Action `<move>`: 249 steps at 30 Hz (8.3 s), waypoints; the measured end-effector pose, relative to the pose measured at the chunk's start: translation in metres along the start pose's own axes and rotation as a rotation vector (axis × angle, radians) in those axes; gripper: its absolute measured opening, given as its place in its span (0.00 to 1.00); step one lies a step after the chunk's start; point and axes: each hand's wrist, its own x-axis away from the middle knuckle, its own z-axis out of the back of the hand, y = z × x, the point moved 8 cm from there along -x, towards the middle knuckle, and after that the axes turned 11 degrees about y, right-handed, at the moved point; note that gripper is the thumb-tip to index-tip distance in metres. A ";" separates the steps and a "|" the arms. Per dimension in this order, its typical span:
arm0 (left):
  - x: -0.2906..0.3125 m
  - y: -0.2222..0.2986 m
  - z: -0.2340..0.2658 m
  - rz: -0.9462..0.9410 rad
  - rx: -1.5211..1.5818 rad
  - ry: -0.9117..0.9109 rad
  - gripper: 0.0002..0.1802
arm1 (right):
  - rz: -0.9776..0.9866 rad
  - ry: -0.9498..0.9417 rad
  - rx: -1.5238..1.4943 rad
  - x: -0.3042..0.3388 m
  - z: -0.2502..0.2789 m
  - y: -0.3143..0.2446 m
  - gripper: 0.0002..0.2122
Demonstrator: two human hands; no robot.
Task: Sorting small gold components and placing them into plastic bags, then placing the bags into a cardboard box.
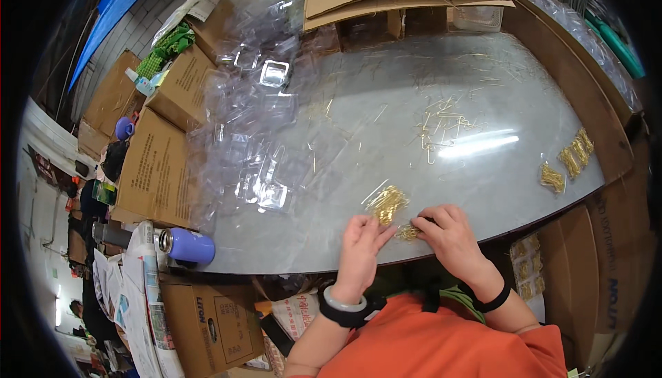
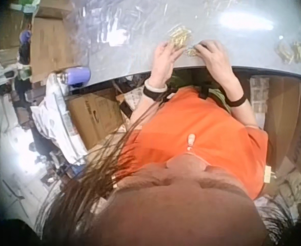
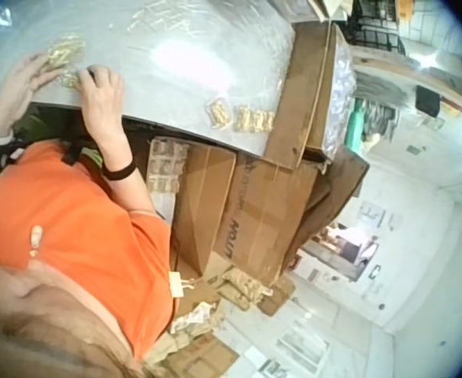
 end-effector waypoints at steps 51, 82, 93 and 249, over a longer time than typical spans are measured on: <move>0.031 0.053 -0.011 -1.059 -1.244 -0.032 0.23 | -0.007 0.103 -0.155 -0.015 -0.020 -0.012 0.20; 0.026 0.025 -0.036 -1.007 -1.213 -0.319 0.24 | -0.440 0.041 -0.397 -0.004 0.010 0.017 0.15; 0.025 0.027 -0.036 -1.036 -1.149 -0.323 0.26 | -0.142 0.117 -0.110 0.002 0.000 -0.017 0.24; 0.044 0.002 -0.045 -1.020 -0.932 -0.313 0.42 | -0.238 0.203 -0.109 -0.001 0.002 0.003 0.08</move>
